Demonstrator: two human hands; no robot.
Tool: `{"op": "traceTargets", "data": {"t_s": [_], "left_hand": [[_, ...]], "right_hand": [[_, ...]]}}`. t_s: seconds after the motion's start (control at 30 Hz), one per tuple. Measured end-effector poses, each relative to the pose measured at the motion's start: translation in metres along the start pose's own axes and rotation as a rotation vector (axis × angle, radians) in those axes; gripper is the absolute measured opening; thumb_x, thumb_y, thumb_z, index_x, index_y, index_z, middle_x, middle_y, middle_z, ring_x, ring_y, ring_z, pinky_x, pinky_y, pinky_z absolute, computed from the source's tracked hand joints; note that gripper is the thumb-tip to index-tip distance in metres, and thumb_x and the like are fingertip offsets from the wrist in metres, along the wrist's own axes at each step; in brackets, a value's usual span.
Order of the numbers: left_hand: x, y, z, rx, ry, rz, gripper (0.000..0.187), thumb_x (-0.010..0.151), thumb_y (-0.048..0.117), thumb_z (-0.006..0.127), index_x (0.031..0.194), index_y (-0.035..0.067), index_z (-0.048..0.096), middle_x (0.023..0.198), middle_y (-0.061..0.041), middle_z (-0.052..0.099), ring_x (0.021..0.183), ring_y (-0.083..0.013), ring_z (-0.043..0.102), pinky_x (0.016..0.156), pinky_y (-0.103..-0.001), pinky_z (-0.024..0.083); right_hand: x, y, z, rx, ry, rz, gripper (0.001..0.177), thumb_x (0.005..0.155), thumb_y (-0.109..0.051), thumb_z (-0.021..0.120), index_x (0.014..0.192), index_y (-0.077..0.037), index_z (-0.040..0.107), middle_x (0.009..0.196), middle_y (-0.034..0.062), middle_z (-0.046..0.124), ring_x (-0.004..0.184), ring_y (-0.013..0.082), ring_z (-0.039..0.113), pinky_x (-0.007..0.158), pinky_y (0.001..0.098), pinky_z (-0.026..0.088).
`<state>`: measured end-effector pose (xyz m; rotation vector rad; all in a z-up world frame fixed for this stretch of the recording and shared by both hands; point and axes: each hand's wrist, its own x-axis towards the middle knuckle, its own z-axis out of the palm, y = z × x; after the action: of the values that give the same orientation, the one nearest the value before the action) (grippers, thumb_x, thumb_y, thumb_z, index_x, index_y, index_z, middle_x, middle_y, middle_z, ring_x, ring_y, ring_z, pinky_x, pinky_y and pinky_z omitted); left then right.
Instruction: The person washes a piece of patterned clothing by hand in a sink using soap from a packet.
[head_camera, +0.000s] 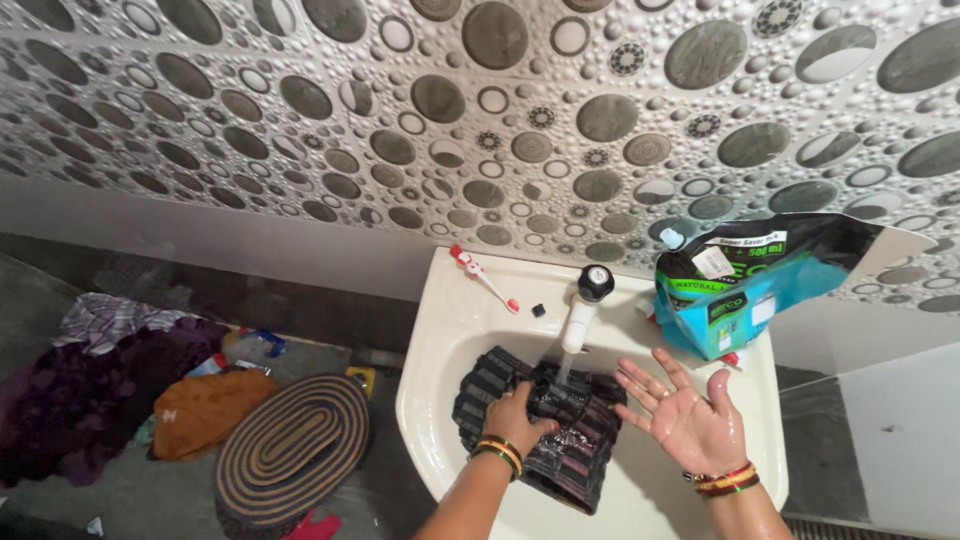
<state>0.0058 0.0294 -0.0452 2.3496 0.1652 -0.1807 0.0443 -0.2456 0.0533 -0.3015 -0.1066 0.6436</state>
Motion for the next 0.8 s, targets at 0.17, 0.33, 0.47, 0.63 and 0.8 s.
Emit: {"op": "traceTargets", "data": {"t_s": [0.17,0.33,0.47,0.63,0.8], "left_hand": [[-0.007,0.001,-0.005,0.025,-0.040,0.036,0.079,0.074,0.039,0.090,0.136,0.008,0.052,0.121,-0.022,0.065,0.114,-0.0417,0.062,0.102,-0.049,0.046],[-0.025,0.034,-0.024,0.033,0.258,0.064,0.081,0.067,0.033,0.091,0.138,0.015,0.056,0.134,-0.022,0.058,0.123,-0.0425,0.053,0.098,-0.056,0.039],[-0.030,0.063,-0.041,-0.031,0.362,0.408,0.044,0.074,0.036,0.084,0.116,0.027,0.076,0.114,0.002,0.071,0.118,-0.0236,0.058,0.100,-0.056,0.033],[-0.020,0.073,-0.047,0.025,0.377,0.519,0.012,0.074,0.035,0.085,0.082,0.028,0.081,0.091,0.012,0.073,0.106,-0.0157,0.063,0.103,-0.067,0.027],[-0.022,0.070,-0.051,0.056,0.374,0.641,0.007,0.075,0.030,0.084,0.078,0.026,0.079,0.086,0.010,0.074,0.103,-0.0165,0.065,0.105,-0.071,0.025]], "right_hand": [[0.017,0.011,0.029,-0.217,0.299,-0.060,0.108,0.070,-0.095,0.038,0.155,-0.028,0.034,0.161,0.0230,0.030,0.147,0.0425,0.027,0.106,0.0748,0.024],[0.027,0.021,0.043,-0.279,0.312,-0.055,0.115,0.062,-0.098,0.038,0.155,-0.030,0.033,0.159,0.0227,0.031,0.148,0.0420,0.026,0.102,0.0773,0.028],[0.038,0.034,0.042,-0.293,0.302,-0.048,0.119,0.058,-0.100,0.037,0.155,-0.031,0.028,0.160,0.0222,0.030,0.148,0.0424,0.025,0.099,0.0765,0.031],[0.047,0.049,0.048,-0.352,0.298,-0.053,0.128,0.053,-0.102,0.038,0.158,-0.031,0.023,0.163,0.0208,0.026,0.148,0.0410,0.026,0.098,0.0740,0.034],[0.044,0.049,0.048,-0.319,0.285,-0.033,0.128,0.055,-0.103,0.036,0.160,-0.032,0.021,0.164,0.0193,0.025,0.148,0.0398,0.025,0.097,0.0717,0.035]]}}
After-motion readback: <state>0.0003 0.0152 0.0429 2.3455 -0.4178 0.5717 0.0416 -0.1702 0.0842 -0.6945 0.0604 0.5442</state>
